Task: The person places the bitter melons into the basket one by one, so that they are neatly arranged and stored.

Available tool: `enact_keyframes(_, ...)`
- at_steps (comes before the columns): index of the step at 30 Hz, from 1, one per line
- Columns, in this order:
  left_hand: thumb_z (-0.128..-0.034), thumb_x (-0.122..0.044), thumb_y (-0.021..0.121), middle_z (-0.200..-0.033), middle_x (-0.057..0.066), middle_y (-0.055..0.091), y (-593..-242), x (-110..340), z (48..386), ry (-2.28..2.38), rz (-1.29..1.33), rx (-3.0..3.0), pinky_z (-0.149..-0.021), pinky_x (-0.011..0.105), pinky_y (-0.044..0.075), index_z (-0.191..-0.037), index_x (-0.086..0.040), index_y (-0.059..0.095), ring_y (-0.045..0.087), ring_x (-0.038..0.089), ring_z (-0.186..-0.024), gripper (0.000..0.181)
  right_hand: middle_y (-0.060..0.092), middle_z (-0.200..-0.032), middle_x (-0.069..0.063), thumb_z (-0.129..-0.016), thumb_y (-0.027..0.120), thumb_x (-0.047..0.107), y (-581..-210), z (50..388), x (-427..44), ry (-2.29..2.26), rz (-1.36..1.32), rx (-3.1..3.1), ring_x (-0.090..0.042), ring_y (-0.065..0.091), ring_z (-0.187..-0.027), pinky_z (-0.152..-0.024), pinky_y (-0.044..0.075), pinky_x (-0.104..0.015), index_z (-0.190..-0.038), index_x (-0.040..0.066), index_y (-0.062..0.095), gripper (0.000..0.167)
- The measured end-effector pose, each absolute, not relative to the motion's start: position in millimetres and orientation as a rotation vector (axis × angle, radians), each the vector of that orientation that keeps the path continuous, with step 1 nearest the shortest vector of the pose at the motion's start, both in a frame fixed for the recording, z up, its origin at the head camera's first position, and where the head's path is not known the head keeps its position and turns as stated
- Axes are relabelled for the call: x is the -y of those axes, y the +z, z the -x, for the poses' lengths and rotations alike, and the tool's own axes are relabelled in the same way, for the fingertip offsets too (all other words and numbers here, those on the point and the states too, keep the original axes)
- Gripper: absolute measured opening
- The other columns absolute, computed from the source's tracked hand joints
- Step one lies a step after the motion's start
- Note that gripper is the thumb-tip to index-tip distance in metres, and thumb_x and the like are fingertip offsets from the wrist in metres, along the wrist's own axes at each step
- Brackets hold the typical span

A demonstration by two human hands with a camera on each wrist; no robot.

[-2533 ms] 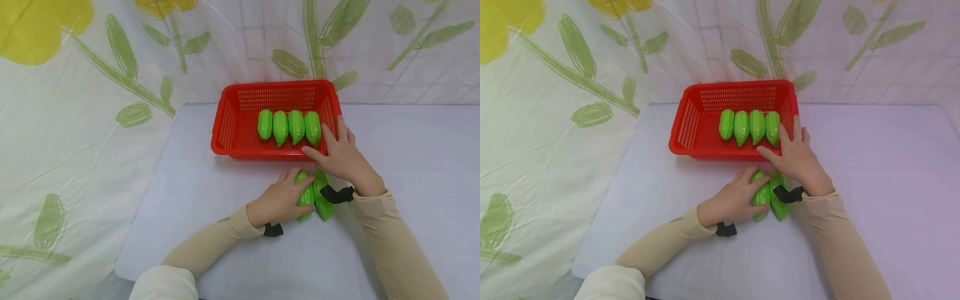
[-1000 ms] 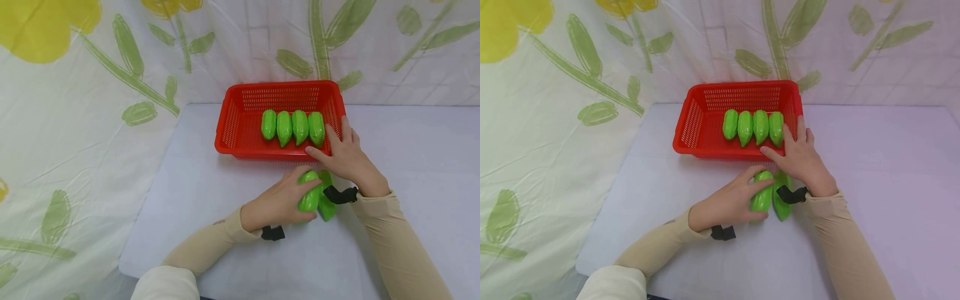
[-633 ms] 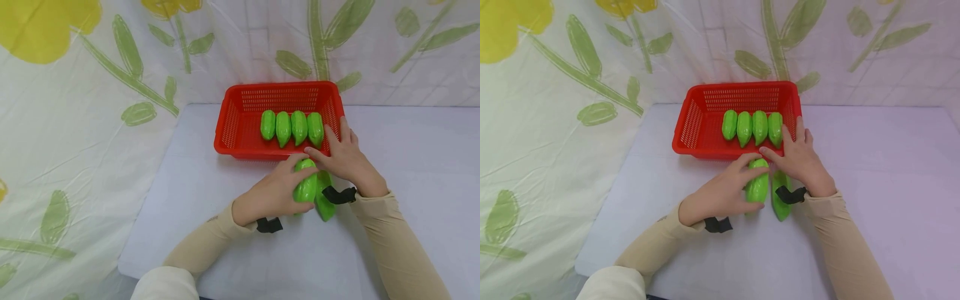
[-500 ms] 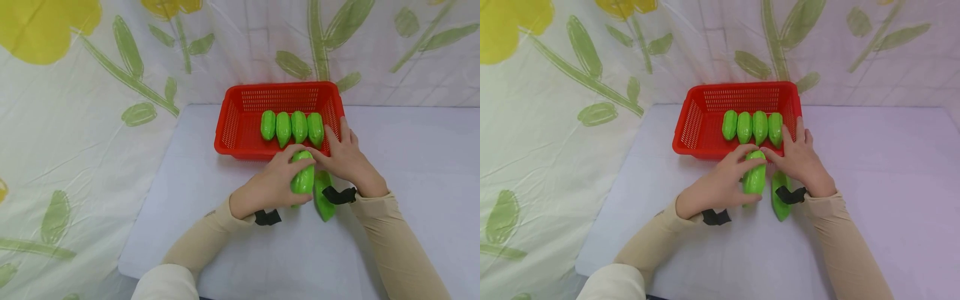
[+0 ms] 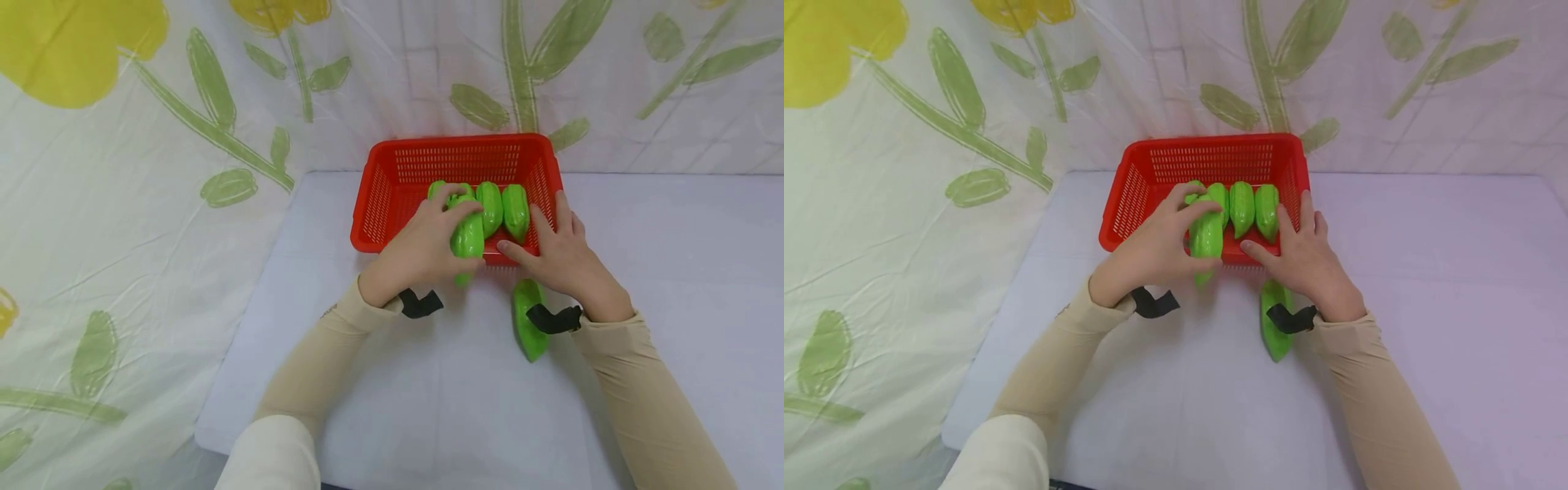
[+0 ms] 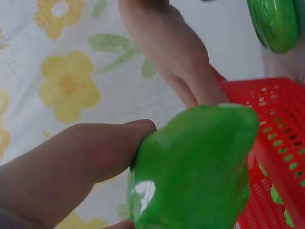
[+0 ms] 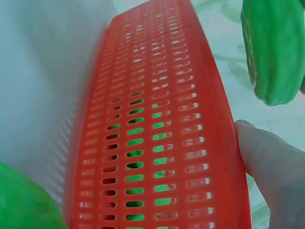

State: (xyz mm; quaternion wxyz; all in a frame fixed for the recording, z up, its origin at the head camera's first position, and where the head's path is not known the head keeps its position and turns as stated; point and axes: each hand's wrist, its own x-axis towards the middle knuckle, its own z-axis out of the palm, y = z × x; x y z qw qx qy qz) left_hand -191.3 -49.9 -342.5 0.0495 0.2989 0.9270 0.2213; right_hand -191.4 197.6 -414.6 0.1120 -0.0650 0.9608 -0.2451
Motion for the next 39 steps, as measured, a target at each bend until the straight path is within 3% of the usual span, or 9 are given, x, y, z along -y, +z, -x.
enact_keyframes(8,-0.0868,-0.036,0.081,-0.153,0.008,0.037,-331,59,222,0.708,-0.829,-2.862,-0.098,0.035,0.053,-0.143,-0.016,0.057,0.049,0.028,-0.128,0.065,-0.033,-0.167,-0.020,-0.095,0.046,0.077,-414,192,-199,-0.721,0.183,-2.810,-0.064,-0.002,-0.150,-0.097,0.036,-0.084,-0.168,0.011,-0.002,0.110)
enact_keyframes(20,-0.0900,-0.038,0.078,-0.161,0.010,0.031,-326,71,267,0.619,-0.701,-2.815,-0.111,0.037,0.047,-0.151,-0.017,0.051,0.047,0.027,-0.139,0.070,-0.034,-0.167,-0.019,-0.095,0.044,0.079,-413,192,-199,-0.715,0.182,-2.803,-0.063,-0.002,-0.151,-0.100,0.035,-0.084,-0.168,0.012,-0.006,0.111)
enact_keyframes(39,-0.0927,-0.035,0.075,-0.166,0.014,0.026,-358,93,325,0.548,-0.556,-2.738,-0.115,0.042,0.045,-0.155,-0.014,0.047,0.042,0.028,-0.143,0.071,-0.033,-0.167,-0.021,-0.095,0.047,0.077,-415,192,-199,-0.716,0.191,-2.813,-0.064,0.000,-0.150,-0.098,0.036,-0.084,-0.168,0.011,-0.004,0.110)
